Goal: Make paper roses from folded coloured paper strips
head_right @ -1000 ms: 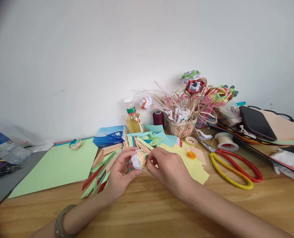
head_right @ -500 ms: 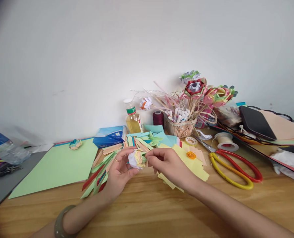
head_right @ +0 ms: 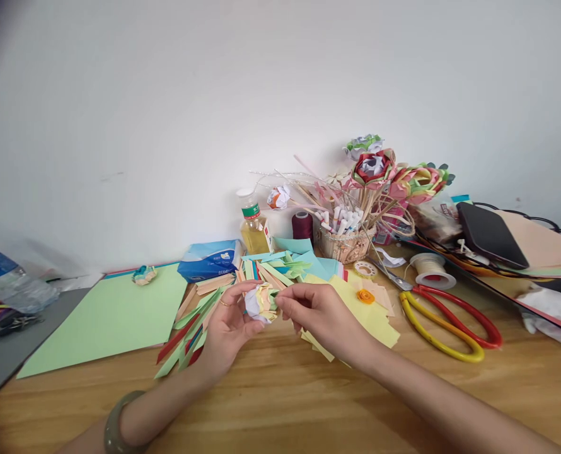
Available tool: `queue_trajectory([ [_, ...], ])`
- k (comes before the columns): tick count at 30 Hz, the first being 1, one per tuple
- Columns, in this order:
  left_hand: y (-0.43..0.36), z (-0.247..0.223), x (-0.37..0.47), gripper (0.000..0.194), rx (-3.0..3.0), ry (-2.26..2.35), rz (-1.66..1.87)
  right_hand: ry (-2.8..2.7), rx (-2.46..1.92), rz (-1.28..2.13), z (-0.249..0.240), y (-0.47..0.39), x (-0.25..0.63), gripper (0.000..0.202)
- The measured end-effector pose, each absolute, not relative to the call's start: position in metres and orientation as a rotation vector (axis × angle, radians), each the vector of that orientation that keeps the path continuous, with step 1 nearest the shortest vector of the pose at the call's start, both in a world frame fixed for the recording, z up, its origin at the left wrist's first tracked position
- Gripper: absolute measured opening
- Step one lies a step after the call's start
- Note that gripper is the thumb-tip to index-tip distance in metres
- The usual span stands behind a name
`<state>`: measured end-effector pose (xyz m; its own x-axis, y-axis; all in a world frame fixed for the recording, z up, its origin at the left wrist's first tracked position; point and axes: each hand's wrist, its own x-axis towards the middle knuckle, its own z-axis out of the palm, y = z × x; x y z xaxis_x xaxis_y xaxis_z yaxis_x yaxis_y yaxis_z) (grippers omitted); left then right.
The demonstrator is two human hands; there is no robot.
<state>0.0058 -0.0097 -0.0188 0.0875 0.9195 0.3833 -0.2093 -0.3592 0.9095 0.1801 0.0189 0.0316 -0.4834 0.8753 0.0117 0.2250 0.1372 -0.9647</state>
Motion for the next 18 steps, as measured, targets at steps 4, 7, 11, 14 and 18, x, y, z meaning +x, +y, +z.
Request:
queue_trajectory([
  [4, -0.0098, -0.0194, 0.006, 0.042, 1.38, 0.759, 1.462, -1.893, -1.048, 1.243, 0.0326, 0.0178, 0.1793, 0.019],
  [7, -0.01, -0.02, 0.0057, 0.042, 1.382, 0.743, 1.453, -1.946, -1.052, 1.134, 0.0326, 0.0179, 0.179, 0.016],
  [11, -0.0102, -0.0194, 0.0058, 0.042, 1.375, 0.753, 1.455, -1.958, -1.055, 1.121, 0.0324, 0.0176, 0.1802, 0.014],
  [14, -0.01, -0.0187, 0.0061, 0.042, 1.373, 0.761, 1.452, -1.961, -1.043, 1.152, 0.0327, 0.0176, 0.1816, 0.014],
  [18, -0.0099, -0.0196, 0.0058, 0.041, 1.391, 0.754, 1.446, -1.998, -1.048, 1.106, 0.0328, 0.0176, 0.1815, 0.014],
])
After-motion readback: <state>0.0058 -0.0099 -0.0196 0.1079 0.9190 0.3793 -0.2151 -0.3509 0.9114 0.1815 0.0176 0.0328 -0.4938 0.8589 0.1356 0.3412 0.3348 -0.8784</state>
